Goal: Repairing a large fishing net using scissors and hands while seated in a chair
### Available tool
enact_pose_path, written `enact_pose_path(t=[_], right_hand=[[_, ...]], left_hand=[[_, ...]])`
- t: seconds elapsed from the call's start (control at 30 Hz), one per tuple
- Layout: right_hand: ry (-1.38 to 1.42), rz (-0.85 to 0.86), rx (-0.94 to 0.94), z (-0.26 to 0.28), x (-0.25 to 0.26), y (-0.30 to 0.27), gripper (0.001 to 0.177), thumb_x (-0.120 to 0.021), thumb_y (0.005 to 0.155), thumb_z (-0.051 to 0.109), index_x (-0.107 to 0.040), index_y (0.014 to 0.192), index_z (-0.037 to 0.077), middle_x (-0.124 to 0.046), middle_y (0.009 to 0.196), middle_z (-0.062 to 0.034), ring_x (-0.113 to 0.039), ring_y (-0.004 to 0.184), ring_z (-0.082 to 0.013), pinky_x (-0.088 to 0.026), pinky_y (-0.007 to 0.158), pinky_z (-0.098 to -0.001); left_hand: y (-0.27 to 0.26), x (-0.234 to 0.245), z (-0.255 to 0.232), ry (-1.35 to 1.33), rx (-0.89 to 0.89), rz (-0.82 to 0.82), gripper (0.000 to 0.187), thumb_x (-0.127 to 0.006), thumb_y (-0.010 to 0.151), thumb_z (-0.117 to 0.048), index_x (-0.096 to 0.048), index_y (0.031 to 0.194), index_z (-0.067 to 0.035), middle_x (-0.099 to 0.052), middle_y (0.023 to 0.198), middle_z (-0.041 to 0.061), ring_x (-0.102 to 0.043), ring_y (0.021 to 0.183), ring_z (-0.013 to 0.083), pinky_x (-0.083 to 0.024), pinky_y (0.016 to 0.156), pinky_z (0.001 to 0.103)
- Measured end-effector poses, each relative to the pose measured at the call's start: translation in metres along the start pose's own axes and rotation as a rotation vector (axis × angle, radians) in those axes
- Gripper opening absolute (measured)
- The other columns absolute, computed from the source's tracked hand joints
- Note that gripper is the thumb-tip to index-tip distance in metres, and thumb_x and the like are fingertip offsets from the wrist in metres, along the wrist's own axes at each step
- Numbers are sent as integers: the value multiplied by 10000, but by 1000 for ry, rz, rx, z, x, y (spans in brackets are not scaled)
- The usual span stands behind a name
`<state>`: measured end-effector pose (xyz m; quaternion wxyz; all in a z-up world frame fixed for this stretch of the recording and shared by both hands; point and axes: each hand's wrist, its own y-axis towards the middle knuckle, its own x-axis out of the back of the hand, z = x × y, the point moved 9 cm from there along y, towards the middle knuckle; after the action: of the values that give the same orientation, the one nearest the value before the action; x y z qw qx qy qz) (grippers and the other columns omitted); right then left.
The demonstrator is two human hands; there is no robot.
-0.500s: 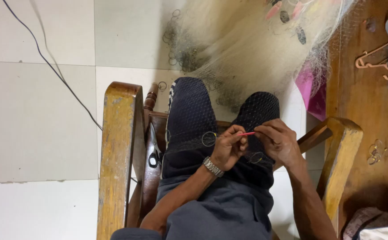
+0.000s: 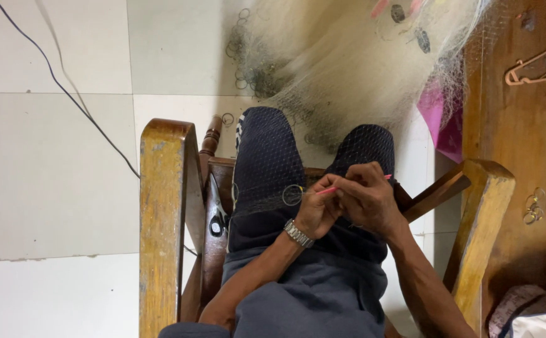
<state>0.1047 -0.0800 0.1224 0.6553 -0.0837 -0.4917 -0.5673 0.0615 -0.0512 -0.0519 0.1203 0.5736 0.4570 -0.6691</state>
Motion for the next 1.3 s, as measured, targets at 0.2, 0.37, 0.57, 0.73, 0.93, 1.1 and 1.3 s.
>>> enact_pose_path(t=[0.2,0.37,0.57,0.73,0.93,1.1,1.3], right_hand=[[-239,23,87,27,5,11,113,-611,830,167,-705,869,215,-593,851,9,-550,797,-200,-410,721,-324],[-260,67,148,38,-2,11,150,-536,843,115,-666,800,177,-591,822,-30,-565,754,-240,-416,658,-345],[-230,56,278,90,-14,22,204,-456,898,141,-654,849,141,-577,836,-66,-549,779,-255,-424,710,-361],[-84,33,328,119,-21,17,245,-420,932,146,-650,859,100,-567,845,-104,-553,803,-283,-433,743,-407],[165,242,222,110,-53,3,365,-295,978,171,-579,1008,-55,-588,1030,-210,-560,937,-364,-423,785,-495],[-1319,175,-774,-31,-121,-90,228,-359,910,115,-520,903,-46,-526,710,-72,-551,709,-219,-434,620,-348],[620,-475,-576,-51,40,89,105,-498,924,-89,-470,895,7,-554,706,-177,-489,382,-192,-359,305,-266]], left_hand=[[-5,-9,-12,46,-41,-25,131,-610,829,-115,-549,935,-71,-579,636,68,-582,504,143,-488,403,209],[4,-3,-8,87,-60,-5,110,-597,836,-132,-549,914,-72,-550,624,44,-557,515,111,-459,403,186],[2,1,-16,339,-115,91,100,-462,900,-78,-521,978,-62,-561,666,38,-544,562,65,-440,433,152],[6,-9,-15,101,-101,221,79,-482,919,-88,-486,985,-45,-505,732,126,-501,583,157,-409,491,207],[-2,-17,-17,87,-114,322,79,-508,948,-155,-525,902,-94,-530,815,66,-512,657,167,-440,565,254],[0,-10,-9,85,-62,198,54,-464,948,-91,-448,980,-50,-500,769,92,-509,645,159,-408,519,226],[-13,-20,-23,141,-138,29,33,-541,886,-103,-519,902,-84,-495,677,38,-459,548,91,-338,415,171]])
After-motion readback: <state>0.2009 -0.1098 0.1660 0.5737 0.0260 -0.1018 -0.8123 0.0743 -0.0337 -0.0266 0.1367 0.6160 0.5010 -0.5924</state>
